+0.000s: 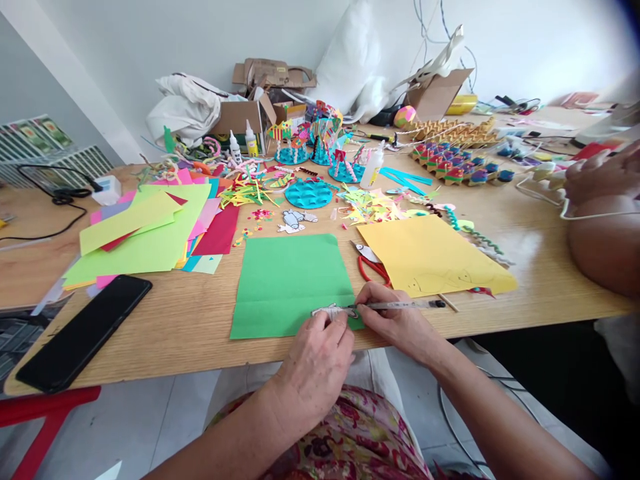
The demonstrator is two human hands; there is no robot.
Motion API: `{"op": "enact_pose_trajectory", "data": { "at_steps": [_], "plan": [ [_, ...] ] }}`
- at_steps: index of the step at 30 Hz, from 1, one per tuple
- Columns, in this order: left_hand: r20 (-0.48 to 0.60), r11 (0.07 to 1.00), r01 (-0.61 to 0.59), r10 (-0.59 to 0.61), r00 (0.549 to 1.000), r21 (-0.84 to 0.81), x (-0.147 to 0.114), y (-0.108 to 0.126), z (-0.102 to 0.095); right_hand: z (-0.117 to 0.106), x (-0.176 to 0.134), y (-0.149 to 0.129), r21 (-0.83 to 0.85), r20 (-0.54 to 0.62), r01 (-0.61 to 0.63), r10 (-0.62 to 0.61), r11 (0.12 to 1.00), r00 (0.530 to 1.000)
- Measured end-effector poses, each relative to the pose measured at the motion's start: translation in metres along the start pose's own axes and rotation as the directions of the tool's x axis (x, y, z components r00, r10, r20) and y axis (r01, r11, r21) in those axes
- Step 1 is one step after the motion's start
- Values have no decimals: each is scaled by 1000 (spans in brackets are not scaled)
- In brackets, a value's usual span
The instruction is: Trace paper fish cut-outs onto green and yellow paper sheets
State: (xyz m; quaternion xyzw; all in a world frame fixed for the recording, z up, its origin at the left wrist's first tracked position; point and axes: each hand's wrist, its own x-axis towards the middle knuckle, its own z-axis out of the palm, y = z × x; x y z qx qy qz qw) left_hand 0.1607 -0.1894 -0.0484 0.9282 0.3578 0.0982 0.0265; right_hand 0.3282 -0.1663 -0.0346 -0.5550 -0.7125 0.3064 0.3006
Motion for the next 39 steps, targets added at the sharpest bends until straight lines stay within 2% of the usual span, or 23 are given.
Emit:
{"op": "enact_pose_trajectory", "data": {
  "at_steps": [8,19,39],
  "plan": [
    [31,999,9,-8,999,-48,7,-2,-7,-2,-1,1,-15,-5,-17,17,1000,1000],
    [41,999,46,-44,998,-27,8,0,-6,-3,-4,7,-80,-51,10,-14,997,999],
    [16,999,27,-26,1000,-42,6,-2,-3,4,-19,7,-212,-134,33,-63,977,989]
  ]
}}
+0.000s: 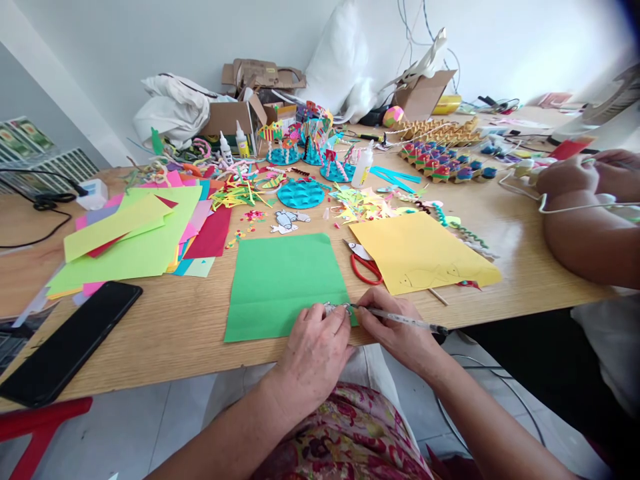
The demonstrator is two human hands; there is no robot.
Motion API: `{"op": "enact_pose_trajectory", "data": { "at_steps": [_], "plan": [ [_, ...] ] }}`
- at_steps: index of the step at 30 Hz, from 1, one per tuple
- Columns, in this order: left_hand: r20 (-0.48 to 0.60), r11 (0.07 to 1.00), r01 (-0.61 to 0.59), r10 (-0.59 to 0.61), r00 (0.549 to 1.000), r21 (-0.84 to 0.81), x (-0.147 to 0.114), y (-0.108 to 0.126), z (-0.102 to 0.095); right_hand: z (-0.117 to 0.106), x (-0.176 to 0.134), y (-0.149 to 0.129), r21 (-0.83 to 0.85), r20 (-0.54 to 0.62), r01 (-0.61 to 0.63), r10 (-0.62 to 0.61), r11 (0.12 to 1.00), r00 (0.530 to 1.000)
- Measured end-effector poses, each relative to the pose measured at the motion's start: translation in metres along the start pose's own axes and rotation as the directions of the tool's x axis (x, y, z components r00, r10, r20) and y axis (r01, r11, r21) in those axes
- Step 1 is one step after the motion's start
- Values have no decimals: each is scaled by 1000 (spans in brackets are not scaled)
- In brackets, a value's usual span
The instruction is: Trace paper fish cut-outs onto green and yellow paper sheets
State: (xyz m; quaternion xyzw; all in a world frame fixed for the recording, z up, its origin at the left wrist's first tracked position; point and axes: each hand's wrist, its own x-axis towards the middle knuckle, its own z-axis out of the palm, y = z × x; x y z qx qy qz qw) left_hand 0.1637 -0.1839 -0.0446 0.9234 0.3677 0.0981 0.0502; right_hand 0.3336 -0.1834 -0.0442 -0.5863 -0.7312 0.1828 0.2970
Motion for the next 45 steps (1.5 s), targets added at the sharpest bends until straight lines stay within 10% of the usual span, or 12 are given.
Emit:
{"op": "enact_pose_trajectory", "data": {
  "at_steps": [45],
  "plan": [
    [14,1000,-6,6,1000,-17,0,-1,0,5,-16,-5,-28,-22,-20,20,999,1000]
  ]
}}
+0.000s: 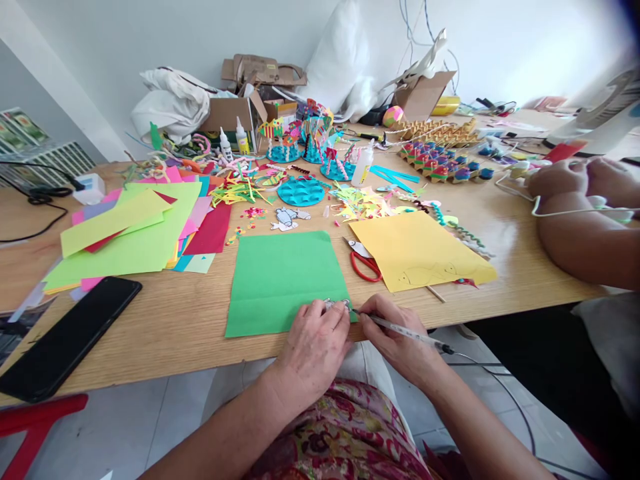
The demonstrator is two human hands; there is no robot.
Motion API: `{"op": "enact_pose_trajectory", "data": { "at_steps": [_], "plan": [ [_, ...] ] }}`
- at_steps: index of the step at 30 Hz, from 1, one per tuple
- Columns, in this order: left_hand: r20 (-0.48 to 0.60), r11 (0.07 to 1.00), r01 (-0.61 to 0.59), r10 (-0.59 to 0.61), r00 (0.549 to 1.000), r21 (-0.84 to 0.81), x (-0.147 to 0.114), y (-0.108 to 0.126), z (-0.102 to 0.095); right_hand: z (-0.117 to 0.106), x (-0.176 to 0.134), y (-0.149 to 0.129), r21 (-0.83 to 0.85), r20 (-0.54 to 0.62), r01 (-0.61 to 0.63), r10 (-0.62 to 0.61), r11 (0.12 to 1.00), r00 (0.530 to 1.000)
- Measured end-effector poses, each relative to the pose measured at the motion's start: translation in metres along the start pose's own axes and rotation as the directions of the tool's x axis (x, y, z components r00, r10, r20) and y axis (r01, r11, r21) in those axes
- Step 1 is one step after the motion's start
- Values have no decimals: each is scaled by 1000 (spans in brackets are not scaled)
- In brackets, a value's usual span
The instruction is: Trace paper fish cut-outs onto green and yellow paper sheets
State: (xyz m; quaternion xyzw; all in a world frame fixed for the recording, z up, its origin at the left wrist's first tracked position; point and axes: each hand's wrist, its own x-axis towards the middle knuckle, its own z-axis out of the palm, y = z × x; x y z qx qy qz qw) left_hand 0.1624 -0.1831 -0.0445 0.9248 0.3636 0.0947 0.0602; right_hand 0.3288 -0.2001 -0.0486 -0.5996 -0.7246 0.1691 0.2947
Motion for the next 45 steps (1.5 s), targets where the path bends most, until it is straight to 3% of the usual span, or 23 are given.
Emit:
{"op": "enact_pose_trajectory", "data": {
  "at_steps": [26,45],
  "plan": [
    [-66,999,-13,11,998,-33,-3,-5,6,-4,6,-4,40,39,24,-26,999,999],
    [-67,991,-73,65,996,-116,-5,-13,4,-4,22,-6,124,152,-34,15,992,988]
  ]
}}
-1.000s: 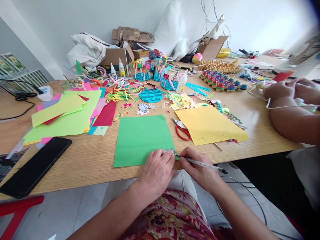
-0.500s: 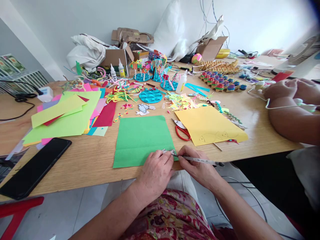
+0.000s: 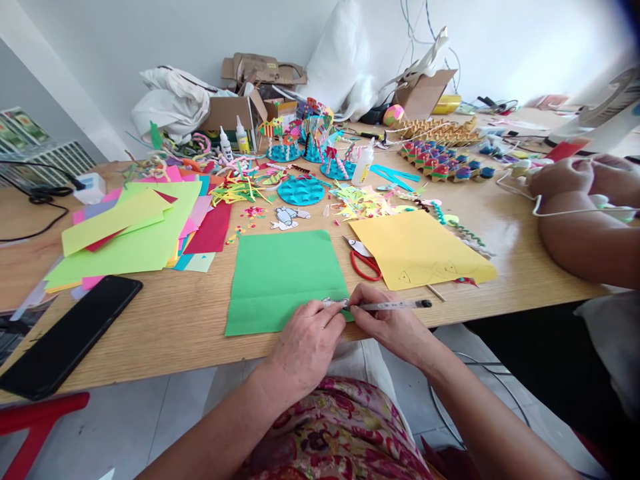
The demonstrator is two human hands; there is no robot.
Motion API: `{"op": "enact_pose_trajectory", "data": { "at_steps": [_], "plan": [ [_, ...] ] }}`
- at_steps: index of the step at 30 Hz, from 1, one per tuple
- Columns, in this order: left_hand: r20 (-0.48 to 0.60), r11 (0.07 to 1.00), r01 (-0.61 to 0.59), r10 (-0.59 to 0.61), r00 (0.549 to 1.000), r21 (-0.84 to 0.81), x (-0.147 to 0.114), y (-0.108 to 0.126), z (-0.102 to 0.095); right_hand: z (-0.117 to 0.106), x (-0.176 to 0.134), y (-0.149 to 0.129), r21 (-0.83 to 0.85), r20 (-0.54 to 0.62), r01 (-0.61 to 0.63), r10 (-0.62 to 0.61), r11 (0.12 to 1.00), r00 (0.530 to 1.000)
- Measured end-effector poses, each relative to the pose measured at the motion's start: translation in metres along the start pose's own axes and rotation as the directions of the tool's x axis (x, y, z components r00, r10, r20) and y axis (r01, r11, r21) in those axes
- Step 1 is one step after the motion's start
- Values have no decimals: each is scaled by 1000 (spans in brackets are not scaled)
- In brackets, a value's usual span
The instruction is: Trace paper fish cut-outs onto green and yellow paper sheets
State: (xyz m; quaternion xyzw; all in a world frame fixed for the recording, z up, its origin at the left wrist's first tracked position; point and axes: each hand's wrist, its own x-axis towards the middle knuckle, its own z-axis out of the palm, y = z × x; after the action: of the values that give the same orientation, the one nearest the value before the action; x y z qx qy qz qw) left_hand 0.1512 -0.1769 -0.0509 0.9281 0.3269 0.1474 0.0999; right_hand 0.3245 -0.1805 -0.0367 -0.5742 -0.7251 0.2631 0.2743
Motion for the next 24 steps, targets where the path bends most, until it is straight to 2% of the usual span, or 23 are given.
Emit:
{"op": "enact_pose_trajectory", "data": {
  "at_steps": [6,14,17,24],
  "plan": [
    [-5,999,-34,34,999,-25,1,-4,-1,0,-2,2,55,6,-15,15,998,1000],
    [-9,997,4,-4,1000,-83,1,-10,-5,0,-2,4,57,-4,10,-10,998,1000],
    [20,994,-11,13,1000,-105,2,-14,-6,0,-2,3,76,3,4,-4,997,1000],
    [11,983,-12,14,1000,-184,6,-22,-7,4,-2,0,-7,-28,53,-53,999,998]
  ]
}}
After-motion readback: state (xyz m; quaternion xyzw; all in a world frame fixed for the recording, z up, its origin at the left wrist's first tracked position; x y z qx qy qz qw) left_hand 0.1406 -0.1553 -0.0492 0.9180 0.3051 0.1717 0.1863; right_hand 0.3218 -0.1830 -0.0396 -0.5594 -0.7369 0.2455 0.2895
